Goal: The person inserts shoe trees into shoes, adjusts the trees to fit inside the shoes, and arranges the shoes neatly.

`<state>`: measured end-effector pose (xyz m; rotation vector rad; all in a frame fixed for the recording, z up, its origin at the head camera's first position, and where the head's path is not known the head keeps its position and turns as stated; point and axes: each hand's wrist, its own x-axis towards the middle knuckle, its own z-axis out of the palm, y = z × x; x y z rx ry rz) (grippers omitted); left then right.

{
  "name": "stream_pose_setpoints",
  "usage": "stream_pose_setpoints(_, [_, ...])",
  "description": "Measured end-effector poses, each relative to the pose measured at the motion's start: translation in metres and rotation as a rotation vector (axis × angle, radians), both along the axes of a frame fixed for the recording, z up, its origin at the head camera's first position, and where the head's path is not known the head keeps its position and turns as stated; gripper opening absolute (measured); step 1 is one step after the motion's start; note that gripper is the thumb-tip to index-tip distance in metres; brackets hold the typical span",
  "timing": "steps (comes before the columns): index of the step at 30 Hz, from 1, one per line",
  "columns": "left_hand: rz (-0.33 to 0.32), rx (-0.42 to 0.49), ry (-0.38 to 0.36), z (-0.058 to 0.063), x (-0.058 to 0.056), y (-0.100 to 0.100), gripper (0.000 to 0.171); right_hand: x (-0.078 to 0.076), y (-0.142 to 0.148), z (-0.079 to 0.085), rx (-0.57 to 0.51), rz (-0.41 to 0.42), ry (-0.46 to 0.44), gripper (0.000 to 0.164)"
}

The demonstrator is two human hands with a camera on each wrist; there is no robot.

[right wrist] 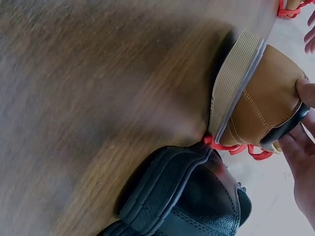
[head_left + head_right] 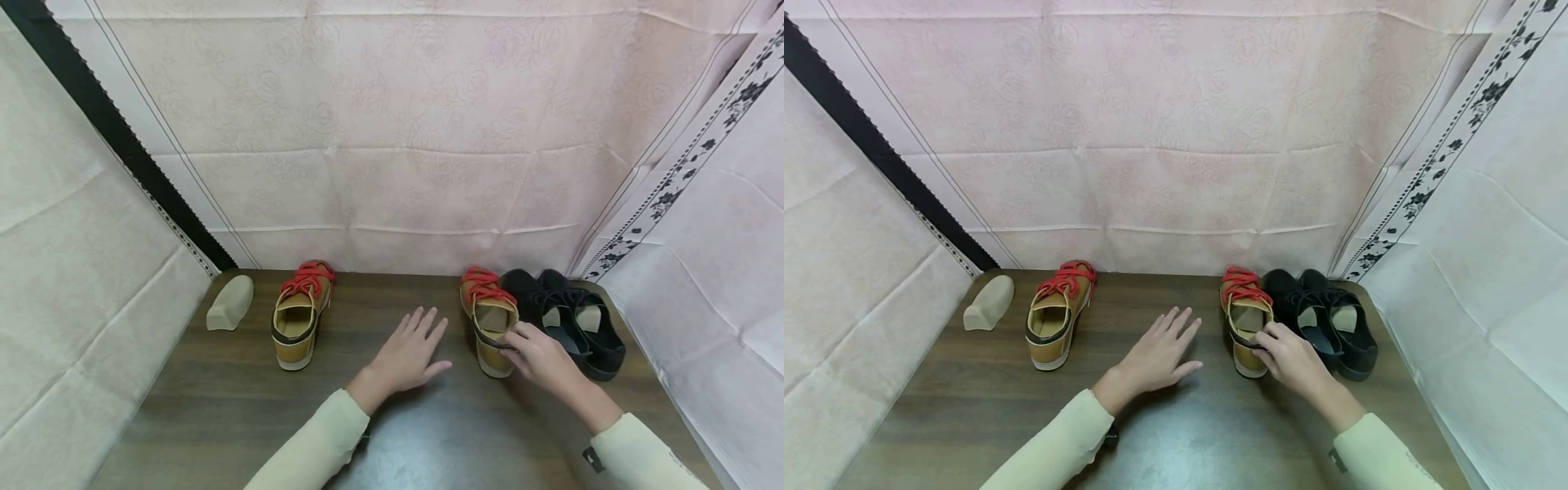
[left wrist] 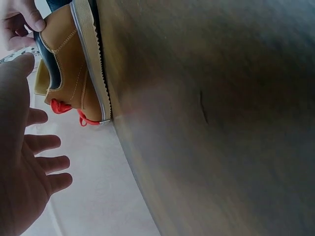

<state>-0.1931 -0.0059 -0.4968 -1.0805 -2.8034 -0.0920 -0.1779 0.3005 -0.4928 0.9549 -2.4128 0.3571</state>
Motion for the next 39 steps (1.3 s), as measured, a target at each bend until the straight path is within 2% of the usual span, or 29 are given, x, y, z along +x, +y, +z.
stream_pose_setpoints(21, [0.018,0.003,0.014,0.001,0.0,0.002,0.079,-0.001,0.01,-0.003,-0.008,-0.006,0.063,0.021])
stream_pose_setpoints(33, [0.024,0.004,0.008,0.002,-0.002,0.001,0.078,0.0,0.016,0.005,0.042,-0.015,0.057,0.025])
stream_pose_setpoints(39, [0.019,0.002,0.014,0.001,-0.004,0.003,0.079,0.001,0.021,0.006,0.044,-0.028,0.024,0.028])
